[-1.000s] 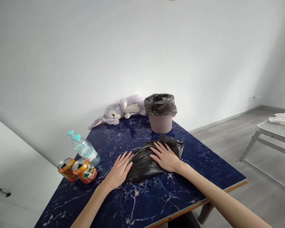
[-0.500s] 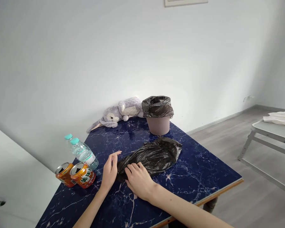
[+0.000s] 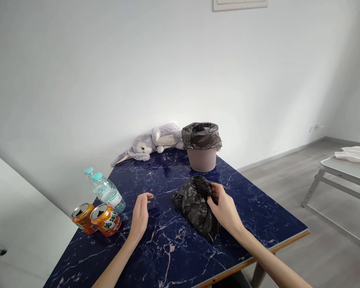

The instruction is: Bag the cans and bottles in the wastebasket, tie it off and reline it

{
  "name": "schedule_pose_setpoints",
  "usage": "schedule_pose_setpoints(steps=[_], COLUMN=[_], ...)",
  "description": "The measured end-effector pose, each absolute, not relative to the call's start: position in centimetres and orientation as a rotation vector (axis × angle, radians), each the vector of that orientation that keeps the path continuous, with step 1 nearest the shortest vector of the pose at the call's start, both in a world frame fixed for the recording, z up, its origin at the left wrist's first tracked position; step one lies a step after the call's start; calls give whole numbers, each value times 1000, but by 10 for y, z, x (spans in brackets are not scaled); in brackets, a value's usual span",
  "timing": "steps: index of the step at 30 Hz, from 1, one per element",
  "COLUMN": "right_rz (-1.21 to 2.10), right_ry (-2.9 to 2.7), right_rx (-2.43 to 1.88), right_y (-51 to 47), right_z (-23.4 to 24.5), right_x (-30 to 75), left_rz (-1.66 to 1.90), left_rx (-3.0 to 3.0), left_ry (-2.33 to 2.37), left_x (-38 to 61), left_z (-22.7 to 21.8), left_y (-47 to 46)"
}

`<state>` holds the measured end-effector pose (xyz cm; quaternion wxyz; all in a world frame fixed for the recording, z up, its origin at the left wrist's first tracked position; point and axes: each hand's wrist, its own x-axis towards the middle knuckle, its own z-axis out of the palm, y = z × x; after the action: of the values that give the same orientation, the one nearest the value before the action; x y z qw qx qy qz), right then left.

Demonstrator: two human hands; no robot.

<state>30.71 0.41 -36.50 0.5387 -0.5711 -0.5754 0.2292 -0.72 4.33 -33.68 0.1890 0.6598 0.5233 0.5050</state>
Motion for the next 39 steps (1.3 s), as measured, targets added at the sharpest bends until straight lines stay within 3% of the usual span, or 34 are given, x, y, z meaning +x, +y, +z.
schedule_pose_setpoints(steps=[4,7,17,23,28,31,36,39], right_rz=[-87,-265,121,-134,-168,26,758,1029], right_ry=[-1492,-1726,-2315,-2182,-2181,-2201,-2156,-2089], right_rx=[-1338,-1221,-1398,-1309,-1377,-1395,-1205,-1167], right_y=[-29,-48,32,-21,-38,-31,-39,-39], right_z=[-348,-330,-387,-362,-369,-362,-308,-286], right_x=[300,280,289,277,271,276,288,300], left_rz=[1379,1345,1205,1159,1124,1030,842,762], left_rx=[1936,1982,2124,2200,2294,2345,2246,2027], left_ry=[1480,1491,1418,1393,1350,1257,1139,1056], left_x=[-4,-4,-2,-1,1,3,5,7], left_z=[-336,-336,-339,-342,-340,-336,-325,-319], left_y=[40,40,39,39,37,30,18,16])
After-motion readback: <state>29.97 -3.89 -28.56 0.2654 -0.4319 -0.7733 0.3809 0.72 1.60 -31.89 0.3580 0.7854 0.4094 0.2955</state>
